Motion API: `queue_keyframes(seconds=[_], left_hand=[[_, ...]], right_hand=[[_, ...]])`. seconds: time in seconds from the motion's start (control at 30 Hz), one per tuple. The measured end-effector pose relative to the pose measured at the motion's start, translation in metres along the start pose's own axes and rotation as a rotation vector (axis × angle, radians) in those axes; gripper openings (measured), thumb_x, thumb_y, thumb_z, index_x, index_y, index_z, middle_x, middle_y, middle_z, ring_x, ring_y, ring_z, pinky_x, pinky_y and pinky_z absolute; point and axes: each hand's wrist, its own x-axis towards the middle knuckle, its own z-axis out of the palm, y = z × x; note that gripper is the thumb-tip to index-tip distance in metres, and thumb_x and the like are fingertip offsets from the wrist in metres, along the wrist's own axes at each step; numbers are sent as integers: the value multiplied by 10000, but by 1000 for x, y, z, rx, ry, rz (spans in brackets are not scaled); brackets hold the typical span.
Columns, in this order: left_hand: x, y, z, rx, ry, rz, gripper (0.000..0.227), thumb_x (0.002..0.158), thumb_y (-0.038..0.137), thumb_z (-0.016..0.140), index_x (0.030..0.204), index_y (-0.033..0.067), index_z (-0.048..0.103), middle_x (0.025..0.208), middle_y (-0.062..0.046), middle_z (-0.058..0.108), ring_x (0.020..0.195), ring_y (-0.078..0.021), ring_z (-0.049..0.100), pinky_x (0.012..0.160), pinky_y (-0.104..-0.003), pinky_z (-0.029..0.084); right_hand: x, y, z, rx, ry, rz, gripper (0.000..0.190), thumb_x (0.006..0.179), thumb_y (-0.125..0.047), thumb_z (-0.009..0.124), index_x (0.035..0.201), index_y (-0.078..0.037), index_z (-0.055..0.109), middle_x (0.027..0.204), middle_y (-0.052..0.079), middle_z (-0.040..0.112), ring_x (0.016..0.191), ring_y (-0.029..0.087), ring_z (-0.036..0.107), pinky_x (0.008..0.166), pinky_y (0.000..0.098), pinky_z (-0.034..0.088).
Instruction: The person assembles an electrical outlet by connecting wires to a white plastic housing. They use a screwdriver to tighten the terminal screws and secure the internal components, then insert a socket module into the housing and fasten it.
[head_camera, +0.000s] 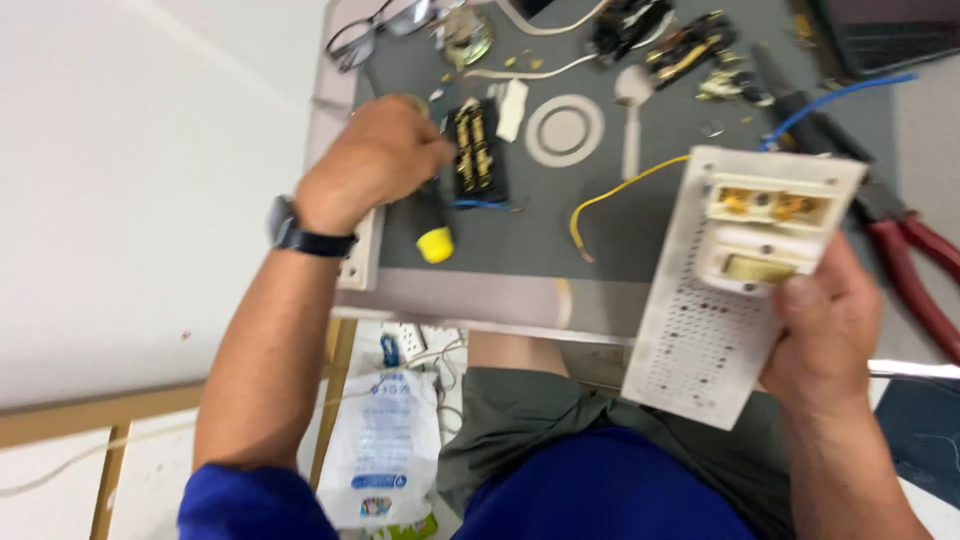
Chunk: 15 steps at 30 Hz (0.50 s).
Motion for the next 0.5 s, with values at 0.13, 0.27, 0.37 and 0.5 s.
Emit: queue_keyframes(seconds=[0.13,0.27,0.37,0.5], left_hand=[[9,-2,15,-92,-9,-135,511,943,280,603,521,91,386,549,-55,380,552,-225,395,569,-392,377],[24,-16,18,-114,35,29,140,822,92,513,720,188,517,734,40,491,699,-188,442,638,-350,378],[29,-9,19,54,64,-68,186,789,171,598,888,146,753,899,-50,724,832,-289,656,726,-398,522],[41,-7,38,281,69,-152,266,751,193,666,924,-8,695,926,-212,694,859,-419,669,674,-478,549]], right_hand=[[-3,-14,11,-43,-46,-13,823,768,-538,711,1400,-53,504,1206,40,648,1007,125,660,790,226,547],[-4,-16,13,-56,-47,-15,796,786,-527,689,1403,-59,503,1244,66,638,1056,159,654,830,265,553],[-3,-15,13,-24,-45,-18,776,783,-505,707,1385,-55,512,1232,69,646,1033,155,661,819,261,559],[1,4,-3,12,-14,-36,825,751,-486,727,1407,-43,495,1268,48,631,1052,112,641,907,236,528]])
